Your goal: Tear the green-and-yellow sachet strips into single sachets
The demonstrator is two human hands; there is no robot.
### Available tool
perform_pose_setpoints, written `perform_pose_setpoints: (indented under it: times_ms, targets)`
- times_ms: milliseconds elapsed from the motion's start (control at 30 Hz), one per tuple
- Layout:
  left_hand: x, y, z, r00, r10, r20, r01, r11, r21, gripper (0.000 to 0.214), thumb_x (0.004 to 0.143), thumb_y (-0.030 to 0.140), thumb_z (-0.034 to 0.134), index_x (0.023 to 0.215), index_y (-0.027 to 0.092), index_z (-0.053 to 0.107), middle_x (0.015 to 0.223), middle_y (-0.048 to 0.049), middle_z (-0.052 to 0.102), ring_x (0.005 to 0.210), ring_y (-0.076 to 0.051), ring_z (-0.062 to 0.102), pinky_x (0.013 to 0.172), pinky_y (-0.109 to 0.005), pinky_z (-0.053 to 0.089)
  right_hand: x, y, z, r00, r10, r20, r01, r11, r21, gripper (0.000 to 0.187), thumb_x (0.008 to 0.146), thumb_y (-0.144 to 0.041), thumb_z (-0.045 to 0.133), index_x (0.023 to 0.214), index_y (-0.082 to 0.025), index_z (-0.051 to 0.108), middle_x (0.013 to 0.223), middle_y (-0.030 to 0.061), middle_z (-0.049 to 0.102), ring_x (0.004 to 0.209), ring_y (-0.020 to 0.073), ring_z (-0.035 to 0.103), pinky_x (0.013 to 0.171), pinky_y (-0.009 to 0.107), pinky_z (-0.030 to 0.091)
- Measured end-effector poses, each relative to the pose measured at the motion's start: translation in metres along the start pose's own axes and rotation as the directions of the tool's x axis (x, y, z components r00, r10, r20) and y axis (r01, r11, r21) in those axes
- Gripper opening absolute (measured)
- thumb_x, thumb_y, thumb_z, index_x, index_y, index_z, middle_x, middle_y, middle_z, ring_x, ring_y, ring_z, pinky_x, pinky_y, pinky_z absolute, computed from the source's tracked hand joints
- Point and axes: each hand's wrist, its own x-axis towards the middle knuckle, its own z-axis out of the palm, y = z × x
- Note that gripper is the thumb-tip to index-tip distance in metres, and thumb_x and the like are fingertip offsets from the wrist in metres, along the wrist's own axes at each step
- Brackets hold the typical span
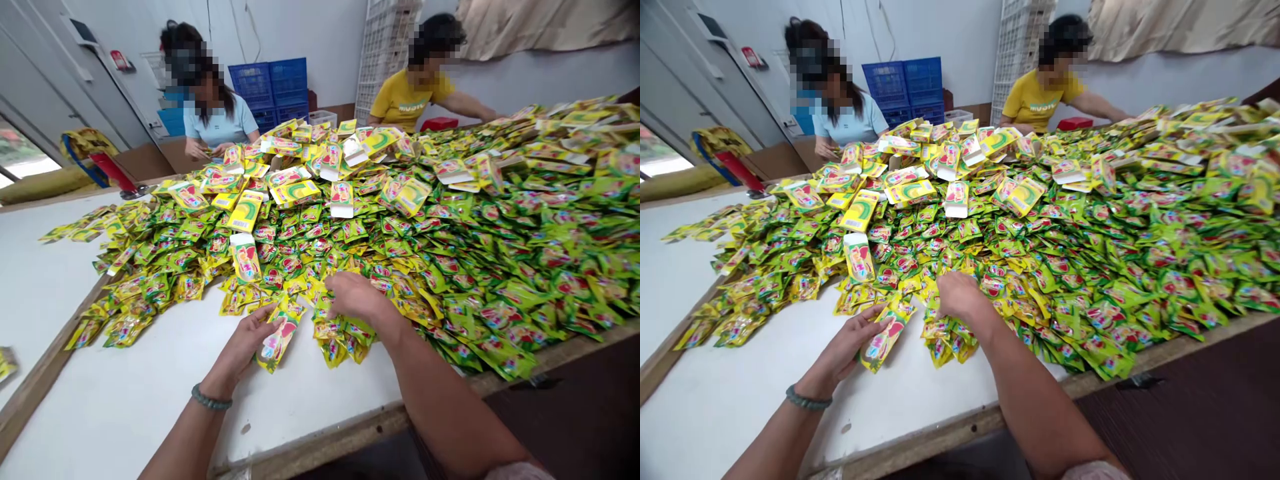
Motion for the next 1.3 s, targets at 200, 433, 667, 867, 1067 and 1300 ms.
perform_pose_setpoints:
  times_ms: [200, 433, 667, 867, 1067, 1300]
  targets:
    - [0.001, 0.002, 0.002, 0.998, -0.016, -0.066, 0.013, 0.999, -0.035, 0.071, 0.064, 0.026, 0.078, 0.128, 0.02, 0.047, 0.079, -0.0025, 0.072, 0.064, -0.014, 0.066, 0.06, -0.021, 0.05, 0.005, -0.009, 0.016, 0.993, -0.078, -0.091, 0.077, 0.997, -0.018, 0.027, 0.051, -0.019, 0.082, 0.073, -0.017, 0.066, 0.084, 0.0123, 0.064, 0.086, 0.0271, 0.059, 0.07, 0.031, 0.042]
    - [0.0, 0.002, 0.002, 0.999, 0.032, -0.031, -0.032, 0.999, 0.004, 0.068, 0.065, 0.03, 0.077, 0.126, 0.018, 0.05, 0.083, -0.0032, 0.073, 0.065, -0.013, 0.066, 0.062, -0.021, 0.05, 0.02, -0.001, 0.021, 0.955, -0.171, -0.244, 0.28, 0.795, 0.538, 0.018, 0.08, -0.029, 0.058, 0.094, -0.02, 0.061, 0.08, 0.0007, 0.061, 0.071, 0.0144, 0.055, 0.062, 0.023, 0.037]
    - [-0.006, 0.008, 0.001, 0.986, 0.168, -0.017, -0.168, 0.986, 0.016, 0.069, 0.067, 0.032, 0.075, 0.129, 0.02, 0.048, 0.088, -0.0044, 0.073, 0.073, -0.017, 0.068, 0.067, -0.025, 0.051, 0.027, -0.02, 0.043, 0.969, -0.178, -0.17, 0.243, 0.59, 0.77, 0.024, 0.076, -0.039, 0.058, 0.068, -0.016, 0.056, 0.059, -0.0052, 0.044, 0.054, 0.0086, 0.038, 0.052, 0.021, 0.027]
    - [-0.006, 0.005, -0.005, 0.977, 0.211, -0.012, -0.21, 0.977, 0.04, 0.059, 0.067, 0.033, 0.075, 0.12, 0.017, 0.056, 0.086, -0.0052, 0.073, 0.076, -0.017, 0.067, 0.07, -0.026, 0.05, 0.021, -0.02, 0.037, 0.958, -0.232, -0.17, 0.285, 0.703, 0.652, 0.035, 0.072, -0.039, 0.062, 0.053, -0.017, 0.042, 0.054, -0.0068, 0.029, 0.054, 0.0074, 0.028, 0.05, 0.021, 0.019]
    - [-0.003, 0.005, 0.001, 0.98, 0.199, 0.03, -0.2, 0.979, 0.049, 0.058, 0.061, 0.03, 0.079, 0.114, 0.017, 0.059, 0.089, -0.0059, 0.073, 0.071, -0.017, 0.067, 0.067, -0.026, 0.05, 0.016, -0.035, 0.038, 0.96, -0.234, -0.156, 0.279, 0.718, 0.637, 0.012, 0.07, -0.023, 0.063, 0.061, -0.016, 0.06, 0.053, -0.0061, 0.043, 0.055, 0.0081, 0.04, 0.052, 0.02, 0.025]
    - [0.001, 0.005, 0.002, 0.969, 0.245, -0.032, -0.246, 0.968, -0.048, 0.039, 0.066, 0.029, 0.076, 0.101, 0.015, 0.062, 0.079, -0.0041, 0.072, 0.066, -0.015, 0.066, 0.063, -0.024, 0.049, 0.005, -0.045, 0.026, 0.939, -0.254, -0.23, 0.342, 0.654, 0.675, 0.02, 0.083, -0.024, 0.049, 0.095, -0.02, 0.065, 0.076, 0.0004, 0.068, 0.066, 0.0123, 0.056, 0.06, 0.022, 0.036]
